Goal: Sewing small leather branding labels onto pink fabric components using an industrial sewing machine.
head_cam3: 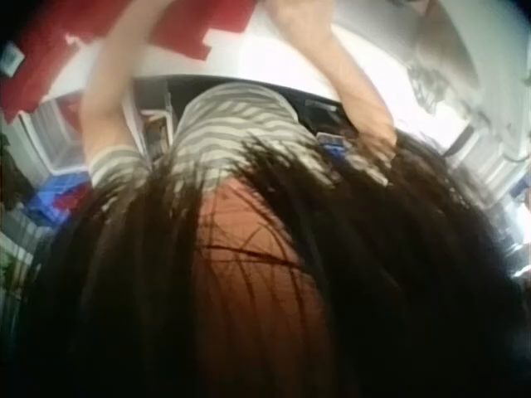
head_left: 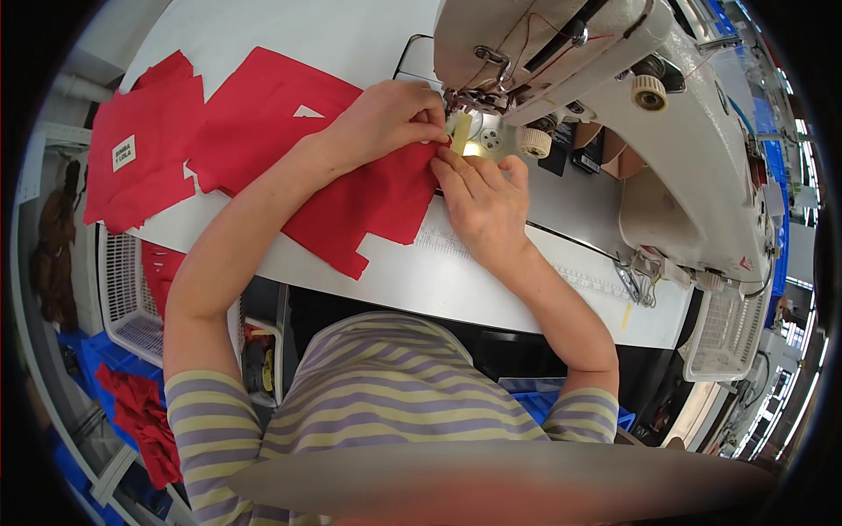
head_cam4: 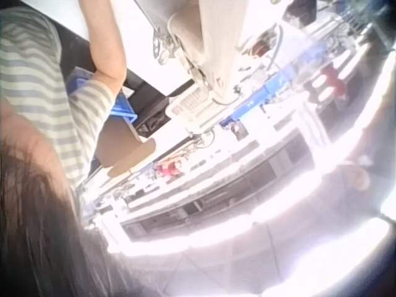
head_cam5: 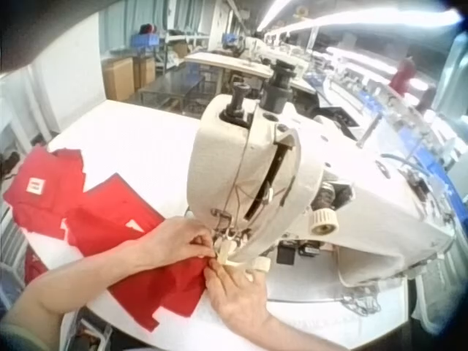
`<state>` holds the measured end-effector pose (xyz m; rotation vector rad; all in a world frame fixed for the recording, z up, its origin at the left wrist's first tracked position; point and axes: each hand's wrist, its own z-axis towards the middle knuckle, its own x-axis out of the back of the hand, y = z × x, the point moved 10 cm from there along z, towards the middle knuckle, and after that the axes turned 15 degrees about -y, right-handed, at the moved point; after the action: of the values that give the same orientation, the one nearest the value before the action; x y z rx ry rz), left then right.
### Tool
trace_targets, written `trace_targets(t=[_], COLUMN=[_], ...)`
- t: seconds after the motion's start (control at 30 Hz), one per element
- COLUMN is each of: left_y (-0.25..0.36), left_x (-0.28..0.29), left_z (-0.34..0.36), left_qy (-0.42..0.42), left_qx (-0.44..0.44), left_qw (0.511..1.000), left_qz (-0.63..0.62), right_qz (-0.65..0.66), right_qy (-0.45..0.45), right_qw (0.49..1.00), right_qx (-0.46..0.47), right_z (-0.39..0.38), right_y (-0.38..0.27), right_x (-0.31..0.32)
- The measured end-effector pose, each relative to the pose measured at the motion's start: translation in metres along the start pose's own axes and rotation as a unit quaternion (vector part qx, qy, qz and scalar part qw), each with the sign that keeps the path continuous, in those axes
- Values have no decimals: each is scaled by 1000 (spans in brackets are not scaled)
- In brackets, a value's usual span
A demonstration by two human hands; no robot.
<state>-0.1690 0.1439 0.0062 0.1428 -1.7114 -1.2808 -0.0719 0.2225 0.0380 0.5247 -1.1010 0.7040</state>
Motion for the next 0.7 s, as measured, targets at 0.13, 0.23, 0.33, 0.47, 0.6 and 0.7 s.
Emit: trace_targets(t=[0.13,0.23,0.33,0.47,0.6,0.7], left_y=[-10,-10,-13,-12,-20,-20], left_x=[3,7,6,9,6,7], left_z=[2,0,5,6,7,9], left_qy=[-7,-39,-29,-11,-23,-11], left_qx=[53,76,69,73,92,79], left_qw=[997,995,996,997,994,995], left_qz=[-47,-50,-43,-32,-46,-54], right_qz=[-12,-17,-22,-26,-18,-20], right_qy=[-8,-18,-19,-23,-38,-41], right_qw=[1000,999,999,998,998,998], right_qx=[-19,-28,-37,-43,-51,-52], right_z=[2,3,5,7,8,9], right_y=[1,2,3,4,6,9], right_x=[-1,-3,-2,-2,-4,-4])
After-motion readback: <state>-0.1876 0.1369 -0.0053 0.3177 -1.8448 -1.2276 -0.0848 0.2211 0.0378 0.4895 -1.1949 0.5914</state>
